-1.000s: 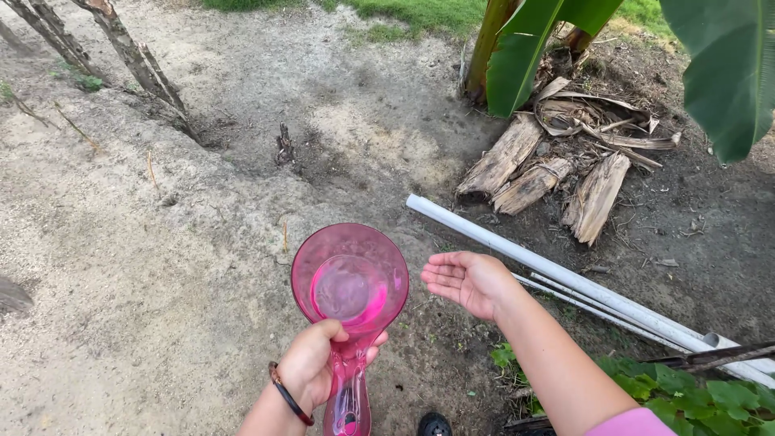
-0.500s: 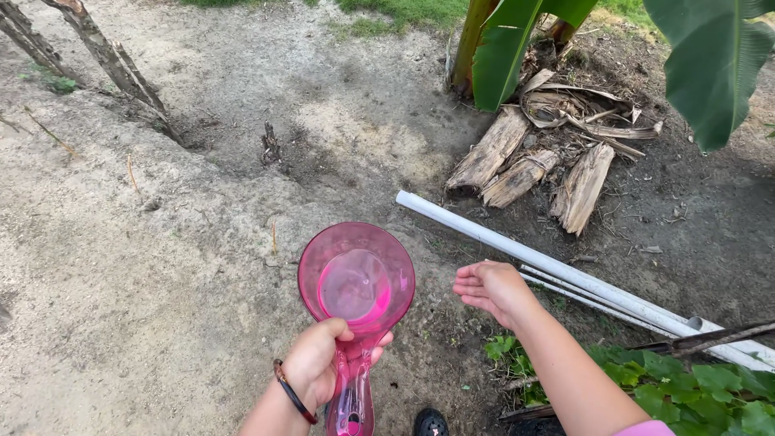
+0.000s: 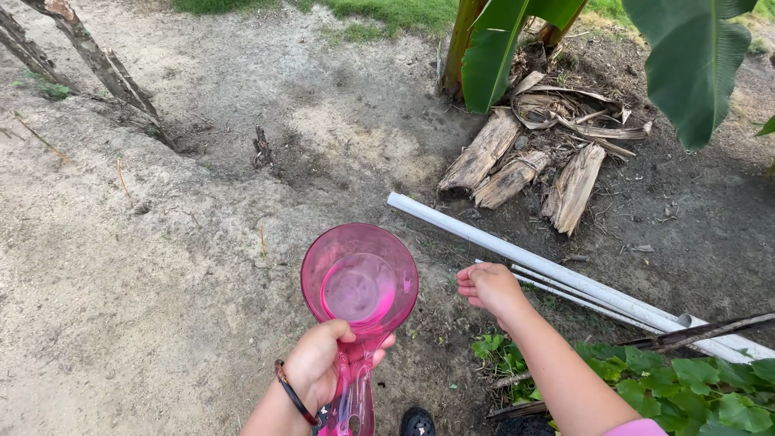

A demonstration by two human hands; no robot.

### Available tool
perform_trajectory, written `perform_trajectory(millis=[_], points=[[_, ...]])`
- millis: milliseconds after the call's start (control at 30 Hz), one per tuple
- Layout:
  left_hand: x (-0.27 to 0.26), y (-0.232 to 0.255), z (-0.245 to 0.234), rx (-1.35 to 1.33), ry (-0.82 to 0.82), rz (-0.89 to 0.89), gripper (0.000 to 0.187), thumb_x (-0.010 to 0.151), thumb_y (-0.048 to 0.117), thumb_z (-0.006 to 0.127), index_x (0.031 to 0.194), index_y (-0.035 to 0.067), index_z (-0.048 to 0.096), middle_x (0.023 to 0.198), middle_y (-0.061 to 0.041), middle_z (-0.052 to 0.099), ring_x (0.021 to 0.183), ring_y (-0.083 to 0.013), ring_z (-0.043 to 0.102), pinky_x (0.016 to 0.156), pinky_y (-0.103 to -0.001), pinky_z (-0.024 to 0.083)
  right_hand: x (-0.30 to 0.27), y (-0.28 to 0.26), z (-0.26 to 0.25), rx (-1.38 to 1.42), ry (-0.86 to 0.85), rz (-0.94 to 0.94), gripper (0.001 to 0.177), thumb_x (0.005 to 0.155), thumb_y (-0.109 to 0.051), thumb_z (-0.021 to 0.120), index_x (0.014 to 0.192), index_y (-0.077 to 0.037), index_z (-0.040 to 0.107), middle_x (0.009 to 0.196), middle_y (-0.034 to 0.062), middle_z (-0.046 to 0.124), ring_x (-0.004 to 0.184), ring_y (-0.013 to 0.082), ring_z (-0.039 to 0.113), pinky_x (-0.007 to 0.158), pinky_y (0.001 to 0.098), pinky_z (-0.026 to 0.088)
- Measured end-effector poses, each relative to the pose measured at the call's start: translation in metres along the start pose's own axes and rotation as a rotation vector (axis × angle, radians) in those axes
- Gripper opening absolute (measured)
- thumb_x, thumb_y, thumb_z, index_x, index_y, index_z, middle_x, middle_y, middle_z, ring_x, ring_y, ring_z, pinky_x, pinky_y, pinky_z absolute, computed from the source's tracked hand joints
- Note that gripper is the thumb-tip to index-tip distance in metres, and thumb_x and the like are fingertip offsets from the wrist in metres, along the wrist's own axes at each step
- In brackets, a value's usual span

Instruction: Filling a bucket with water from an outdoor tap and using a scoop to water various plants in a garden.

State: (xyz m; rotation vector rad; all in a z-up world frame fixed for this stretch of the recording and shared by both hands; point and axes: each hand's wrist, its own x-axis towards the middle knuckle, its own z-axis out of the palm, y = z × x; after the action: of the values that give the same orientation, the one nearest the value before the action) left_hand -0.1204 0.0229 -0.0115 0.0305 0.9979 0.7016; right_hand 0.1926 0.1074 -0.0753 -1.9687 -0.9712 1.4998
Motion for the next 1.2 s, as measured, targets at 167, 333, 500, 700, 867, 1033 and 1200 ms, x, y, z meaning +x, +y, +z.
perform_trajectory(millis=[167,333,500,700,867,1033,1200], points=[[-0.006,-0.009,0.013,-0.002,0.044,0.002,0.050,0.085,0.001,0.037,0.130,-0.018,0.050,0.110,-0.034,0.074,0.095,-0.0373,0.076,0.078,-0.042,0.064,-0.008,-0.008,-0.007,0.007,-0.008,-0.045,0.032,0.103,-0.020,0.046,0.112,-0.004,0.072,0.112,0.0106,0.076,0.105,0.0198,0.072,0.087,0.0355,0.056],[0.002,-0.023,0.026,-0.006,0.057,-0.003,0.048,0.085,0.000,0.037,0.128,-0.016,0.051,0.110,-0.033,0.074,0.095,-0.0377,0.077,0.076,-0.043,0.065,-0.061,-0.065,0.015,0.145,-0.039,-0.293,0.032,0.102,-0.018,0.045,0.114,-0.007,0.072,0.114,0.0066,0.076,0.108,0.0173,0.072,0.095,0.0333,0.056],[0.007,-0.039,0.056,0.031,-0.032,-0.005,0.045,0.083,-0.001,0.038,0.123,-0.014,0.054,0.106,-0.030,0.074,0.091,-0.0372,0.077,0.070,-0.043,0.065,-0.057,-0.078,0.055,0.103,-0.411,-0.421,0.028,0.100,-0.013,0.049,0.113,-0.003,0.072,0.112,0.0086,0.076,0.106,0.0170,0.072,0.095,0.0357,0.057],[0.037,-0.064,0.080,0.074,-0.094,0.005,0.044,0.081,-0.002,0.037,0.119,-0.015,0.055,0.104,-0.028,0.073,0.088,-0.0379,0.077,0.068,-0.043,0.066,0.013,-0.009,0.086,0.203,-0.112,-0.356,0.027,0.093,-0.008,0.052,0.101,0.004,0.075,0.097,0.0130,0.079,0.090,0.0221,0.074,0.087,0.0375,0.058],[0.047,-0.065,0.070,0.069,-0.118,0.013,0.043,0.081,-0.001,0.038,0.118,-0.013,0.056,0.103,-0.028,0.073,0.088,-0.0372,0.077,0.068,-0.043,0.065,-0.047,-0.047,0.045,1.029,-0.639,0.443,0.019,0.092,-0.013,0.049,0.087,-0.002,0.062,0.086,0.0118,0.069,0.081,0.0263,0.070,0.077,0.0438,0.059],[0.030,-0.055,0.053,0.018,-0.034,0.019,0.043,0.084,0.001,0.038,0.121,-0.014,0.055,0.105,-0.028,0.075,0.092,-0.0367,0.076,0.073,-0.043,0.065,-0.066,-0.065,0.007,1.228,-1.061,0.305,0.016,0.091,-0.012,0.049,0.085,-0.001,0.060,0.082,0.0108,0.067,0.078,0.0250,0.068,0.073,0.0370,0.060],[0.034,-0.044,0.023,-0.083,0.015,0.027,0.048,0.086,0.002,0.037,0.126,-0.018,0.051,0.107,-0.035,0.073,0.089,-0.0380,0.074,0.074,-0.042,0.065,-0.047,-0.045,-0.033,1.012,-0.513,0.311,0.014,0.095,-0.010,0.047,0.091,-0.003,0.058,0.087,0.0114,0.069,0.081,0.0244,0.070,0.079,0.0386,0.062]])
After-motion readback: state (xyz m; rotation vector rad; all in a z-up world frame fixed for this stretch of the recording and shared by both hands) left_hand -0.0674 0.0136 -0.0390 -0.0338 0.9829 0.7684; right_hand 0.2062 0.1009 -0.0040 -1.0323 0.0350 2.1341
